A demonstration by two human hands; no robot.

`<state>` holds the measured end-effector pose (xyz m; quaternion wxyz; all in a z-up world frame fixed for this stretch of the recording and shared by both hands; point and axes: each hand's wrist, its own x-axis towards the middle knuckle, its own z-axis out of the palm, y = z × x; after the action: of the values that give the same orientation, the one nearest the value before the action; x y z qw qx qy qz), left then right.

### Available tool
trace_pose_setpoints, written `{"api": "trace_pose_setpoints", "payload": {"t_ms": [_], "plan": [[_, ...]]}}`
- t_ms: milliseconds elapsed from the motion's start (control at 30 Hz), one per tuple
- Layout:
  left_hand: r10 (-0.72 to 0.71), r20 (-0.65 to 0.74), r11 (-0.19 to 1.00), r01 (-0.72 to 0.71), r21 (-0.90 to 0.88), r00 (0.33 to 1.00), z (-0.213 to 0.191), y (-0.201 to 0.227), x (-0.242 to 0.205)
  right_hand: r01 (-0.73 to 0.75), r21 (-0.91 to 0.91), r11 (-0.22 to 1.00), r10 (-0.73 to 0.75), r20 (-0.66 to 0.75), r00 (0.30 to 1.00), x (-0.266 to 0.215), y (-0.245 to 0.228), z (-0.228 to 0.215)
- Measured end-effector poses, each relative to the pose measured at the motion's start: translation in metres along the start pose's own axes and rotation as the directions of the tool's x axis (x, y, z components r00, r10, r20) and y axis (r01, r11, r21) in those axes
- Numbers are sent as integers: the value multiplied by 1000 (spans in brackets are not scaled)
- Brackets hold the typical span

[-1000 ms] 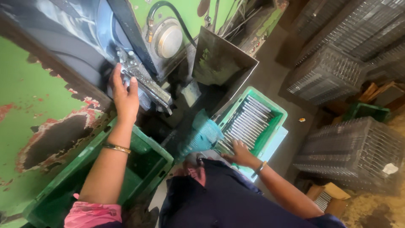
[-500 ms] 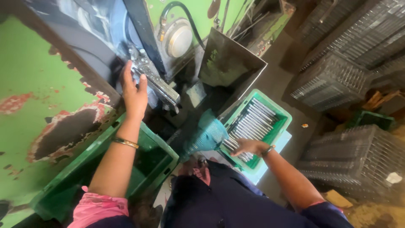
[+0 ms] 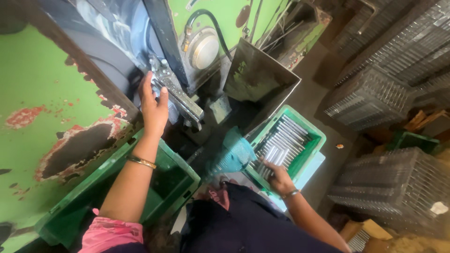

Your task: The person repeatedly picks up metal rods from a green bin and grinds them against a rotating grinding wheel on a green machine. After grinding, the rods are placed into a second green bin.

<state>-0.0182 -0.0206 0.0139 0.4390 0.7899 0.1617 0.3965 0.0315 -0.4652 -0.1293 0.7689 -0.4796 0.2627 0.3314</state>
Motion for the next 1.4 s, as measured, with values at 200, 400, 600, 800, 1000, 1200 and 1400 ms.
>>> {"api": "trace_pose_setpoints", "payload": {"t_ms": [200,400,600,800,1000,1200,1400], "plan": [[-33,10,999,33,-37,999,1,1,1,43,21,999,-46,183,982,12,7,-23],[77,-41,996,-75,50,996,1,-3,1,831,-254,494,-280,859,429,3,4,-48],[67,-88,996,-62,57,994,1,-5,2,-72,382,921,-223,670,708,-51,-21,-12],[10,-94,992,2,128,996,6,-11,-3,52,-79,995,46,882,470,-104,-45,97],[18,-160,995,-2,99,987,9,0,-10,-61,-67,996,91,755,649,-89,-28,225],[26,-133,996,-36,-76,991,44,64,-85,-46,-103,994,105,689,717,-50,-26,245],[-5,39,1000,5,-4,999,67,96,-154,66,-157,985,55,662,748,-30,-23,252]]}}
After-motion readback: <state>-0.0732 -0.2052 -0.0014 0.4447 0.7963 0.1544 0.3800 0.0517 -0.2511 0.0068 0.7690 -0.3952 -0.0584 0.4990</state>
